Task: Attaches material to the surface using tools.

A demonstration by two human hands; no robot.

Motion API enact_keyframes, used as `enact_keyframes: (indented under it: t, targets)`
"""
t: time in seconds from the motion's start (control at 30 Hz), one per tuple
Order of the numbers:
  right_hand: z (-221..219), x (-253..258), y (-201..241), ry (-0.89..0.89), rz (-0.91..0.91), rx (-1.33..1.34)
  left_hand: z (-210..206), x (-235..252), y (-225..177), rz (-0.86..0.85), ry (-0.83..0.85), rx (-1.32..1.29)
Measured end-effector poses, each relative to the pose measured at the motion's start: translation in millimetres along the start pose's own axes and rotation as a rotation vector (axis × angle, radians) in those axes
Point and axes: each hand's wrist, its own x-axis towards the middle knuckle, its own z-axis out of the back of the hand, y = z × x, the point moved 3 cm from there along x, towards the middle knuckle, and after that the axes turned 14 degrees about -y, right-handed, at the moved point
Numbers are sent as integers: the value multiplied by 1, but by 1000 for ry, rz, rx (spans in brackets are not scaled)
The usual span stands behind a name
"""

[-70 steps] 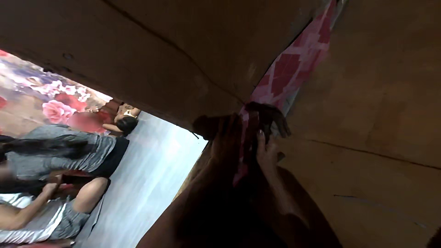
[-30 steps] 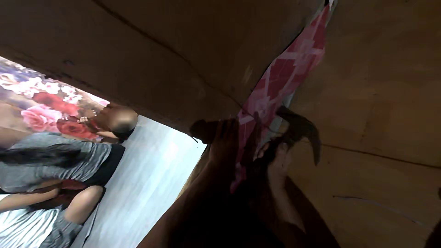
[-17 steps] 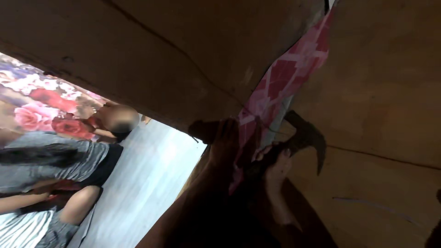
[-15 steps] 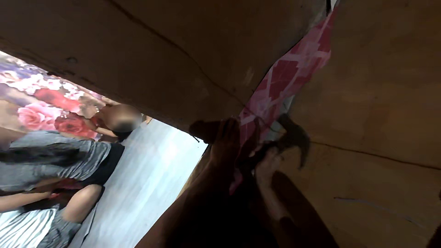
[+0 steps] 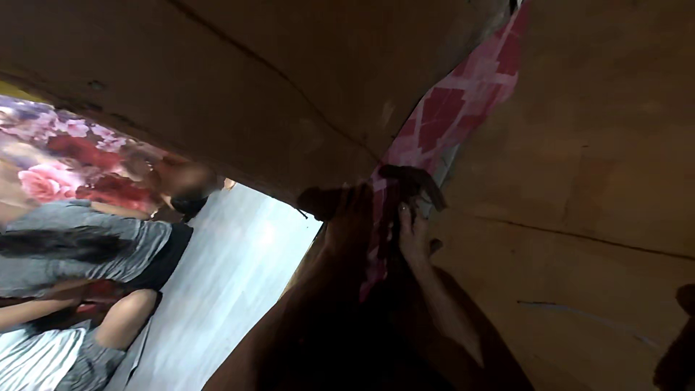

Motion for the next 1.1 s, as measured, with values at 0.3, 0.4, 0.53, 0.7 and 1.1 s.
enact_keyframes:
  t: [0.3, 0.4, 0.53, 0.7, 1.1]
  targets:
    - [-12, -9, -4, -140, 203, 200, 0, 2, 4, -30, -132, -53]
    - [-8, 11, 12, 40, 9, 16, -7, -1, 4, -43, -162, -41]
    - [23, -6, 20, -136, 201, 402, -3, 0, 5, -51, -78, -48]
    - [-14, -11, -5, -147, 210, 275, -1, -2, 4, -36, -179, -41]
    - [20, -11, 8, -230, 130, 382, -4, -1, 5, -59, -157, -36]
